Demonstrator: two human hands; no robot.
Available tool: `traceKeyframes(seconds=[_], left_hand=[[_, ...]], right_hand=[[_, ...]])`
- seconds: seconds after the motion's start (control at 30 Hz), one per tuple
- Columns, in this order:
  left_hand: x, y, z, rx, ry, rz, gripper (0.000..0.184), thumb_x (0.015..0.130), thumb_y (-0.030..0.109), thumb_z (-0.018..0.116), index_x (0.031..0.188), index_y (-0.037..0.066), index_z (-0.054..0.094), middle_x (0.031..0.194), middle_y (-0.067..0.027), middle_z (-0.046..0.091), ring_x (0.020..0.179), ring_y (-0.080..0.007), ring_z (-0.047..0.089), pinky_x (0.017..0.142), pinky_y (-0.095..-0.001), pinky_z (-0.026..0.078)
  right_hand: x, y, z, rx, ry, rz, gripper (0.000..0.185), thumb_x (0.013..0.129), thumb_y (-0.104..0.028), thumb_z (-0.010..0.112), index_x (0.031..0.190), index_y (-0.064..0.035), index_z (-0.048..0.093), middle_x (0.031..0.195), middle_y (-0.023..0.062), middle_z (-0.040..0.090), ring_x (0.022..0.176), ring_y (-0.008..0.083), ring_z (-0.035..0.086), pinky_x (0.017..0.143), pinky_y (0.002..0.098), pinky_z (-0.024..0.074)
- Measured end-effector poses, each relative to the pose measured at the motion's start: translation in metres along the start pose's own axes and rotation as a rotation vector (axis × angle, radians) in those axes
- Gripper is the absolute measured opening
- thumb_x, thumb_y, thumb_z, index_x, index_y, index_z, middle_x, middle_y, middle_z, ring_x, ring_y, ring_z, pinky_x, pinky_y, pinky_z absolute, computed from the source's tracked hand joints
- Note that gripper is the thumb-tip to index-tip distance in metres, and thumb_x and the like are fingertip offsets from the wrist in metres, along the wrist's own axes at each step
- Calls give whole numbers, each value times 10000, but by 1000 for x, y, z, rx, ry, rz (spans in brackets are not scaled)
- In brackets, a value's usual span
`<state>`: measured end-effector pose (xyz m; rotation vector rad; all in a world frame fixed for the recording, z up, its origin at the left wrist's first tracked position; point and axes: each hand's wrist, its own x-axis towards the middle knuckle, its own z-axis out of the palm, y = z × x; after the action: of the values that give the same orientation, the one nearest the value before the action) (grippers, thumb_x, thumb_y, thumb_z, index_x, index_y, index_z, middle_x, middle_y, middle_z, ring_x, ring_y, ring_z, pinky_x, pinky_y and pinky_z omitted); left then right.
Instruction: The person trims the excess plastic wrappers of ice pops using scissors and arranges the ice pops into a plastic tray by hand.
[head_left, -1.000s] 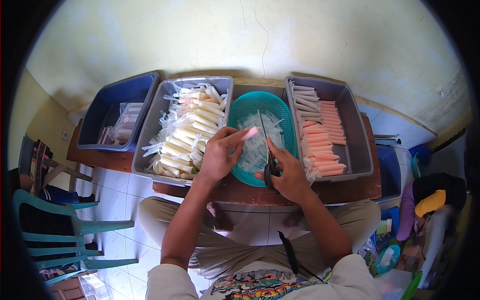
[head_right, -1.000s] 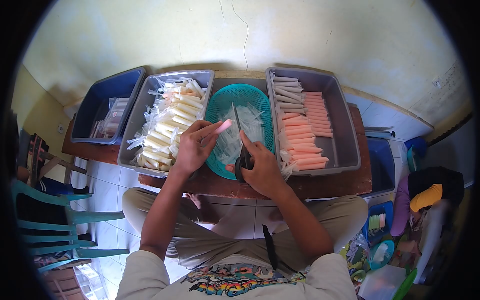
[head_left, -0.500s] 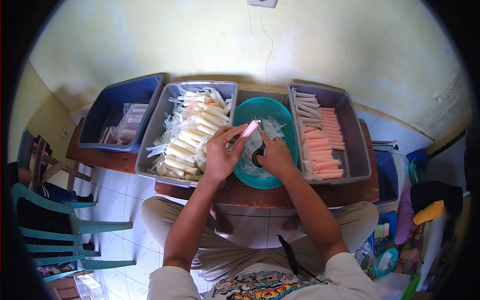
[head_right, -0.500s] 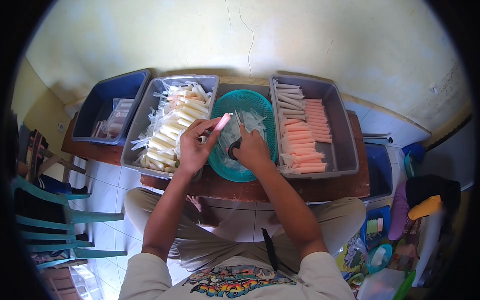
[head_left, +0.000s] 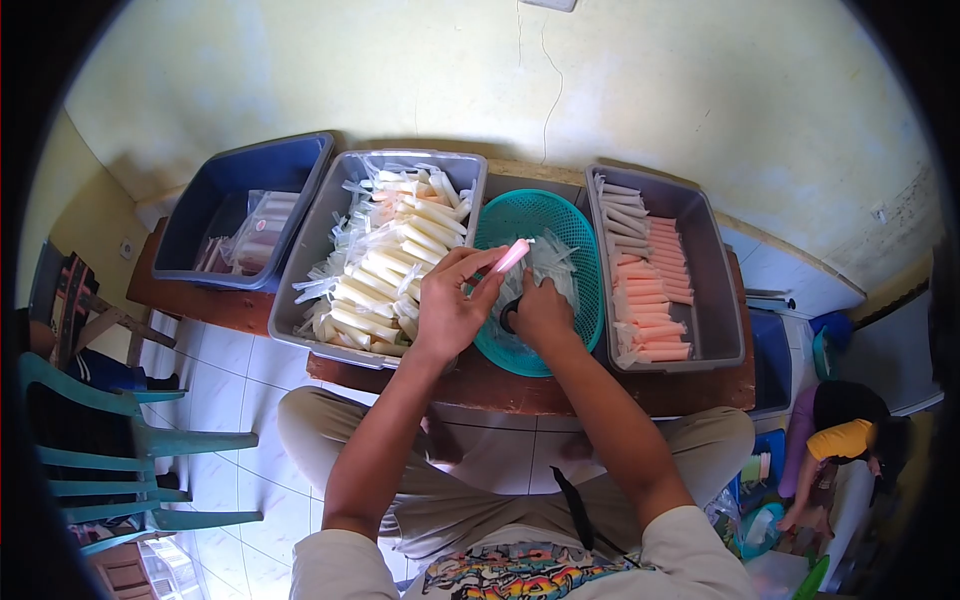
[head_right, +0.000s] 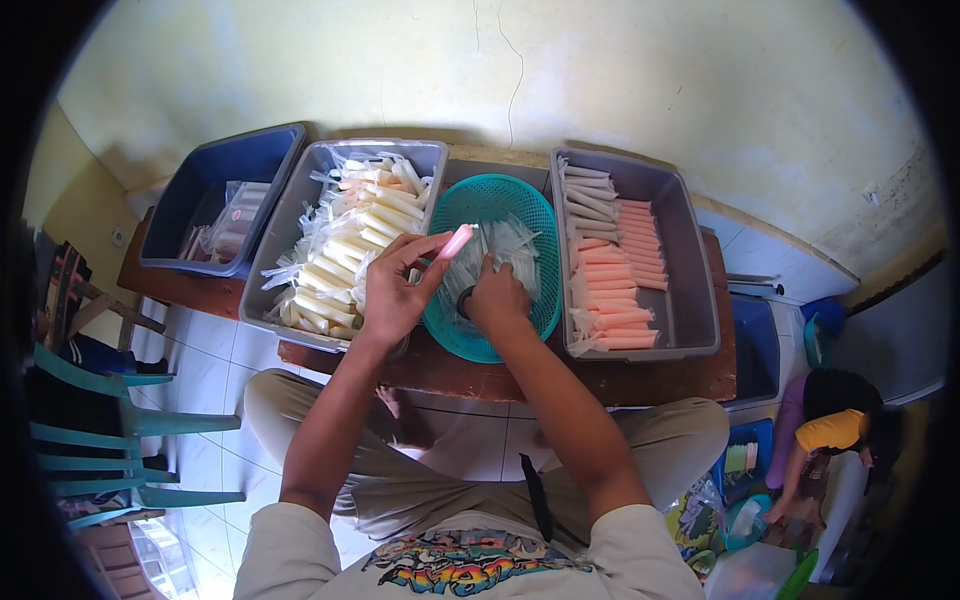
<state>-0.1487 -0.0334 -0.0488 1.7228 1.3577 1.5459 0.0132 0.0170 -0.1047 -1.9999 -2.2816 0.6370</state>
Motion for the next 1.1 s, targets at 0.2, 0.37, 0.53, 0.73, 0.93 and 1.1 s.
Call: traceKeyframes(seconds=[0.2, 0.37, 0.53, 0.73, 0.93, 1.1], left_hand=[[2, 6, 0, -4, -44, -48, 359, 946, 10, 762, 1294, 100, 781, 1118, -100, 762, 930, -155, 715, 800, -297, 589], [4, 5, 2, -48, -47, -56, 360, 952, 15, 765, 1301, 102, 777, 1152, -95, 754, 963, -152, 722, 836, -301, 602], [3, 5, 2, -43, -63, -42, 365, 955, 14, 762, 1310, 102, 773, 1165, -98, 750, 983, -151, 725, 845, -301, 604], [2, 4, 7, -50, -17, 10, 374, 913, -29, 759, 1271, 80, 781, 1056, -113, 759, 882, -186, 752, 764, -315, 604], [0, 0, 6, -29, -79, -45, 361, 963, 4, 747, 1319, 62, 753, 1157, -107, 739, 1006, -175, 744, 849, -304, 615], [0, -7, 7, -49, -66, -53, 439, 970, -17, 741, 1396, 75, 697, 1110, -84, 724, 967, -155, 728, 838, -299, 610]], right_hand=[[0, -4, -3, -96, -29, -16, 983, 793, -335, 893, 1596, -22, 417, 1403, 256, 569, 1176, 423, 702, 993, 483, 585], [-2, -9, -6, -159, -8, -23, 968, 762, -379, 929, 1542, -15, 485, 1398, 227, 546, 1163, 396, 710, 977, 464, 594], [-5, -11, -10, -164, -1, -23, 979, 755, -391, 936, 1540, -10, 490, 1389, 217, 545, 1164, 392, 711, 968, 459, 600], [-3, -8, -7, -169, -21, -35, 999, 769, -407, 925, 1561, -8, 464, 1381, 215, 573, 1151, 391, 718, 956, 463, 603], [-8, -7, -7, -172, -25, -49, 1005, 795, -426, 890, 1576, 9, 429, 1365, 216, 606, 1131, 391, 730, 948, 469, 604], [-14, -7, -15, -138, -32, -44, 994, 802, -429, 876, 1581, -6, 426, 1362, 212, 618, 1122, 400, 733, 943, 474, 604]])
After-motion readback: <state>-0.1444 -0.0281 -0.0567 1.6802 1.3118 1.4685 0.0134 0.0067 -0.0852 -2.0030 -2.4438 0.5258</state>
